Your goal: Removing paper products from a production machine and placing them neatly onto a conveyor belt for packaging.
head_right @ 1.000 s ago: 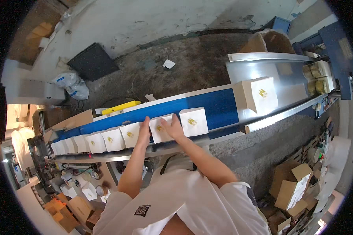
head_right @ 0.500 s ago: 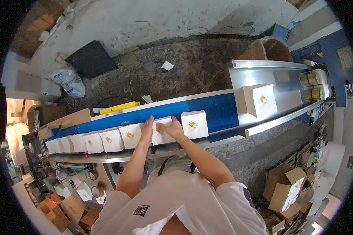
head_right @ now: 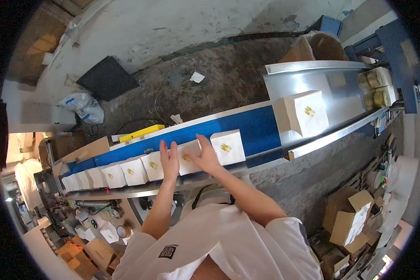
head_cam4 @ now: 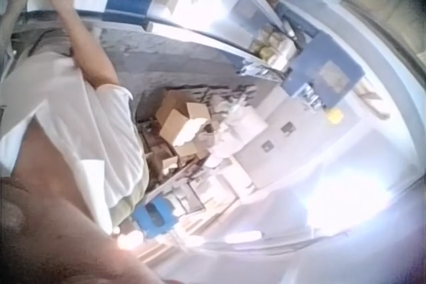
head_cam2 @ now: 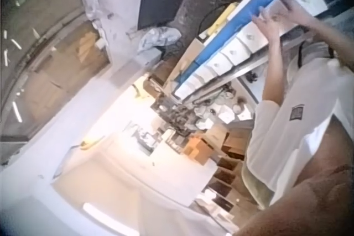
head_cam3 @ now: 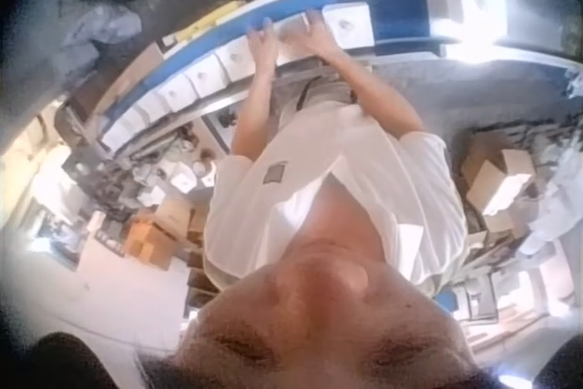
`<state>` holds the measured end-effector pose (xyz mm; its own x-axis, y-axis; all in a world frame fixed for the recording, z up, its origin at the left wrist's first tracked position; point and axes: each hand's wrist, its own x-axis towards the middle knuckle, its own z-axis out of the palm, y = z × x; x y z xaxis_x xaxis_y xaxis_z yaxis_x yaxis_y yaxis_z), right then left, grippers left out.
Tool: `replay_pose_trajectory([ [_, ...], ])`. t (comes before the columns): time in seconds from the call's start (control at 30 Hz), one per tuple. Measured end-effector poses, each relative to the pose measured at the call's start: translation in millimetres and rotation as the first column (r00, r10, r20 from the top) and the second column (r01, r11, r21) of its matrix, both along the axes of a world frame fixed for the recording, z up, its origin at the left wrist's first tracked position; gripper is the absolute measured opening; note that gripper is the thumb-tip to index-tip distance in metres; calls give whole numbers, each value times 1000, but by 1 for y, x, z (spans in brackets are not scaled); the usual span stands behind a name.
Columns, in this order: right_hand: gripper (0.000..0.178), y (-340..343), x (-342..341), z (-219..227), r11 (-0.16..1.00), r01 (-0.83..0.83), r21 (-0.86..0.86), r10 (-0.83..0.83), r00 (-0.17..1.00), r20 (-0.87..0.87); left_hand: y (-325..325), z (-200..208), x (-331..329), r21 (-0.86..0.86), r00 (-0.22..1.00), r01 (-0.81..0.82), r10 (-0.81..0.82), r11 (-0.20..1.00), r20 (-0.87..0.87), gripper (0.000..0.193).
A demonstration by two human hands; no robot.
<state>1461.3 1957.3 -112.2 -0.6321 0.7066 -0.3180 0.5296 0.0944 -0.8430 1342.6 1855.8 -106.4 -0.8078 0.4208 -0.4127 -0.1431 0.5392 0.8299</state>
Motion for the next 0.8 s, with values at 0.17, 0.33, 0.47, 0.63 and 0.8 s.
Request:
replay_pose_trajectory([
  [0.17, 67, 70, 62, 40, 895, 148, 420, -142, 989, -45, 21, 33, 43, 306, 958, 126, -196, 944, 211, 74],
  [0.33, 102, 122, 101, -49, 928, 164, -336, -97, 974, 205, 71, -24, 67, 56, 832, 253, -247, 966, 496, 88],
  [0.47, 104, 125, 94, -47, 942, 57, -331, 6, 983, 186, 76, -70, 83, 93, 862, 220, -238, 971, 448, 66],
  [0.63, 100, 119, 90, -26, 902, 67, -426, -20, 993, 114, 77, -77, 85, 84, 877, 243, -256, 966, 406, 60],
  [0.8, 92, 118, 94, -55, 926, 84, -369, -57, 995, 83, 77, -83, 85, 27, 895, 202, -196, 979, 400, 70],
])
